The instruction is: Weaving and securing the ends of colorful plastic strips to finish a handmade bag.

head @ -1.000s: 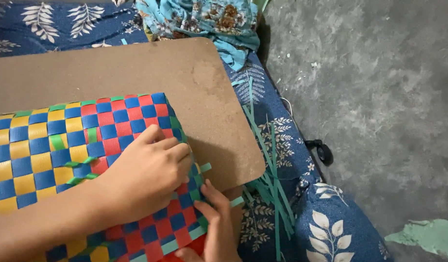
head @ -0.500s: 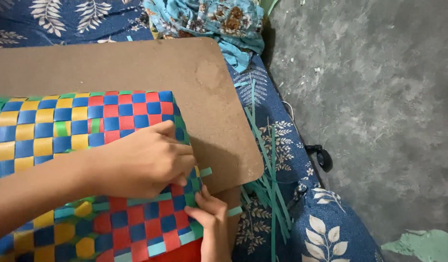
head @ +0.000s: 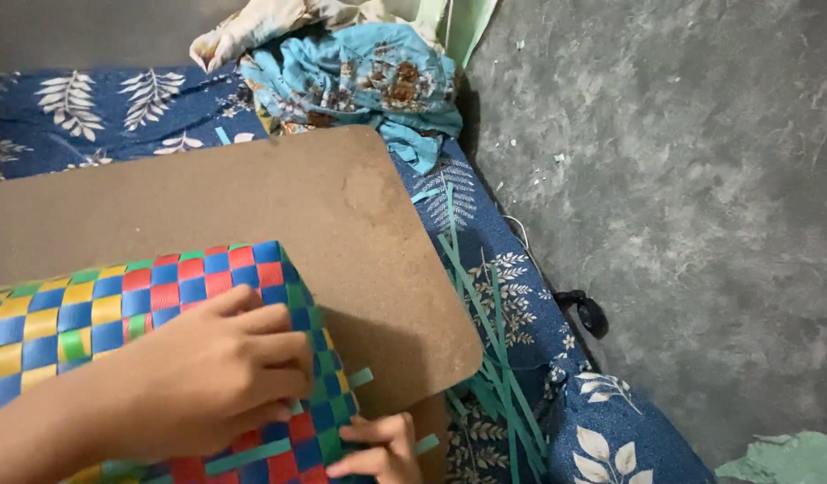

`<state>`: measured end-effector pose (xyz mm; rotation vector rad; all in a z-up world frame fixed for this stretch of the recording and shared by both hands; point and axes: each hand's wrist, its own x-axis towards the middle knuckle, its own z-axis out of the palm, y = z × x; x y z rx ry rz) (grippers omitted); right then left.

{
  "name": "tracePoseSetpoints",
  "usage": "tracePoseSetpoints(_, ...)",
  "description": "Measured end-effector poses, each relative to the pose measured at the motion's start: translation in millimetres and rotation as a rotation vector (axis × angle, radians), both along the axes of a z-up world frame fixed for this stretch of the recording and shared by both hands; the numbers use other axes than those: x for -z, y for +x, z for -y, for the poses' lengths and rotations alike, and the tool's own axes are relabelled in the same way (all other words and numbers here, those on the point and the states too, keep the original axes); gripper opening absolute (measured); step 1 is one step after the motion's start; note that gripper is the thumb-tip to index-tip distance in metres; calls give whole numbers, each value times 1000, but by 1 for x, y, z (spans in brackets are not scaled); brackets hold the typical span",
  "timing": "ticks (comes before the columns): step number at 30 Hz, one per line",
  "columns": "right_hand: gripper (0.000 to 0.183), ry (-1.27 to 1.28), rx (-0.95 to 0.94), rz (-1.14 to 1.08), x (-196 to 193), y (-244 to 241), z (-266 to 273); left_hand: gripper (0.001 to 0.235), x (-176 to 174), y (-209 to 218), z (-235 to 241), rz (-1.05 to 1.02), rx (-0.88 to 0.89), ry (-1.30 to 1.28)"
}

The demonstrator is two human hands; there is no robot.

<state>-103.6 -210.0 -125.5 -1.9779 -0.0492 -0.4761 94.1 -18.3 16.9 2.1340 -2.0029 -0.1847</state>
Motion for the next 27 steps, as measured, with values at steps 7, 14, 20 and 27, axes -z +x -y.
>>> tracePoseSetpoints(7,40,-147,145,226,-26,13,-19,28,12,-8,2,111,-50,78)
tracePoseSetpoints(14,34,241,-146,-259,-1,19,-5,36,13,-8,7,171,-32,-140)
tracePoseSetpoints(20,56,80,-414,-153,78,38,25,26,8,-5,13,105,-86,-180)
tracePoseSetpoints(27,74,-161,-512,-552,186,72,52,19,11,4,16,32,-125,-158)
